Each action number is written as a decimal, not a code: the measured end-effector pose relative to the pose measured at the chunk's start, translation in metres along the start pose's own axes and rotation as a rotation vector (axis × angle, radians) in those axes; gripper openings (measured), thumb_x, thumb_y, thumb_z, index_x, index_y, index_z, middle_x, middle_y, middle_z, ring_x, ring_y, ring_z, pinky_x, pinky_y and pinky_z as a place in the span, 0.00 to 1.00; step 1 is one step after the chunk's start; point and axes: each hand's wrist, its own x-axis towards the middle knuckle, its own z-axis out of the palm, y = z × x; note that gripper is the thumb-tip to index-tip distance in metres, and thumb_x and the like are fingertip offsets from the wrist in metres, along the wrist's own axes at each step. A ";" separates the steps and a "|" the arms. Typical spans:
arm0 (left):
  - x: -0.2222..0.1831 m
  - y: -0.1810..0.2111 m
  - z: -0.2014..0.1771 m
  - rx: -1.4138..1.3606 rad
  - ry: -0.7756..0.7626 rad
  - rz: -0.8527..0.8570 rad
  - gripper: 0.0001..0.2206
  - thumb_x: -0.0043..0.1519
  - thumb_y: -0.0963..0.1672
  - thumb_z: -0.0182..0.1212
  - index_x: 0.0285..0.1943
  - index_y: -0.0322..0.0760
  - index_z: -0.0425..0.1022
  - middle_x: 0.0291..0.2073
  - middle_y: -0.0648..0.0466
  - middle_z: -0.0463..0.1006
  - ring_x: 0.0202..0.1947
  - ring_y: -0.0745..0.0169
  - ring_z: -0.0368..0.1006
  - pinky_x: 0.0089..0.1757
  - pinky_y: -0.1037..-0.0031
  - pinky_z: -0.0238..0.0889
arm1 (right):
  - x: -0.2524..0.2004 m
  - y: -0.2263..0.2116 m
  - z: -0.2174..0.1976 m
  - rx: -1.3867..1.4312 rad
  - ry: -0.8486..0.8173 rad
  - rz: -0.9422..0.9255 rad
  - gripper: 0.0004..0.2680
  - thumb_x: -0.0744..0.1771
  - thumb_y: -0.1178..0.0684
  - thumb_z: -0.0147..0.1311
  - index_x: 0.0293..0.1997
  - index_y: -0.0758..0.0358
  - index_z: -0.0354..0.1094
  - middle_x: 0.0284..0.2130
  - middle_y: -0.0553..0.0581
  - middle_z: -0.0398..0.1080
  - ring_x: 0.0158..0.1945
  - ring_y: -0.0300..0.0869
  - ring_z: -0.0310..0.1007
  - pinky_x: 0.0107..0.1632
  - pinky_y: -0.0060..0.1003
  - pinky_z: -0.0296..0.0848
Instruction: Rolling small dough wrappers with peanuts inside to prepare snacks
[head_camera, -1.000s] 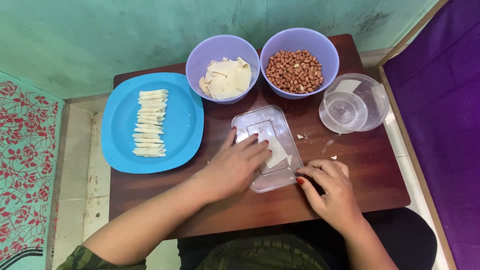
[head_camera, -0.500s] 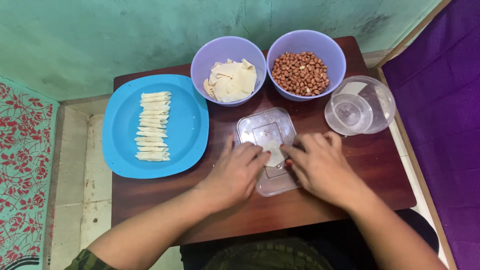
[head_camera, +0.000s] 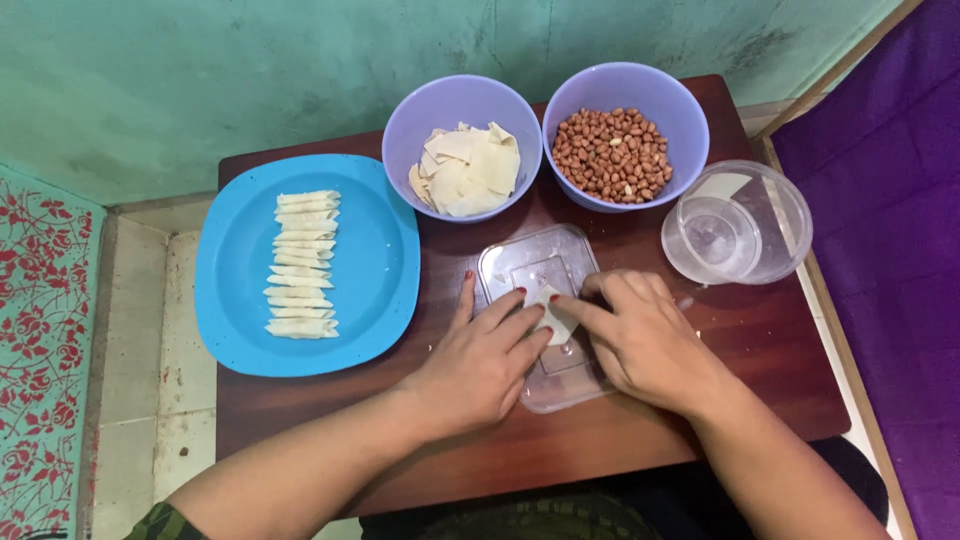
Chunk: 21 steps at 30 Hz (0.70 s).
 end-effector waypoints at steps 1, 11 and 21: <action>0.000 -0.001 0.001 0.002 0.001 0.000 0.19 0.59 0.43 0.51 0.59 0.33 0.74 0.58 0.39 0.72 0.66 0.34 0.58 0.61 0.24 0.29 | 0.000 0.003 0.001 0.000 0.001 -0.002 0.15 0.67 0.51 0.40 0.58 0.47 0.71 0.45 0.56 0.66 0.52 0.52 0.68 0.52 0.48 0.65; 0.009 0.006 -0.016 -0.069 -0.056 -0.030 0.24 0.54 0.44 0.61 0.60 0.30 0.71 0.60 0.38 0.68 0.65 0.33 0.59 0.59 0.21 0.38 | 0.006 -0.007 -0.017 0.168 0.030 0.055 0.15 0.62 0.56 0.55 0.53 0.59 0.75 0.45 0.57 0.70 0.47 0.49 0.68 0.54 0.44 0.62; 0.015 0.008 -0.020 -0.112 0.047 -0.023 0.18 0.61 0.46 0.59 0.57 0.33 0.73 0.57 0.39 0.70 0.65 0.34 0.61 0.60 0.24 0.36 | 0.023 -0.002 -0.090 0.010 0.077 -0.009 0.12 0.61 0.51 0.61 0.48 0.58 0.77 0.43 0.54 0.72 0.44 0.44 0.70 0.53 0.45 0.56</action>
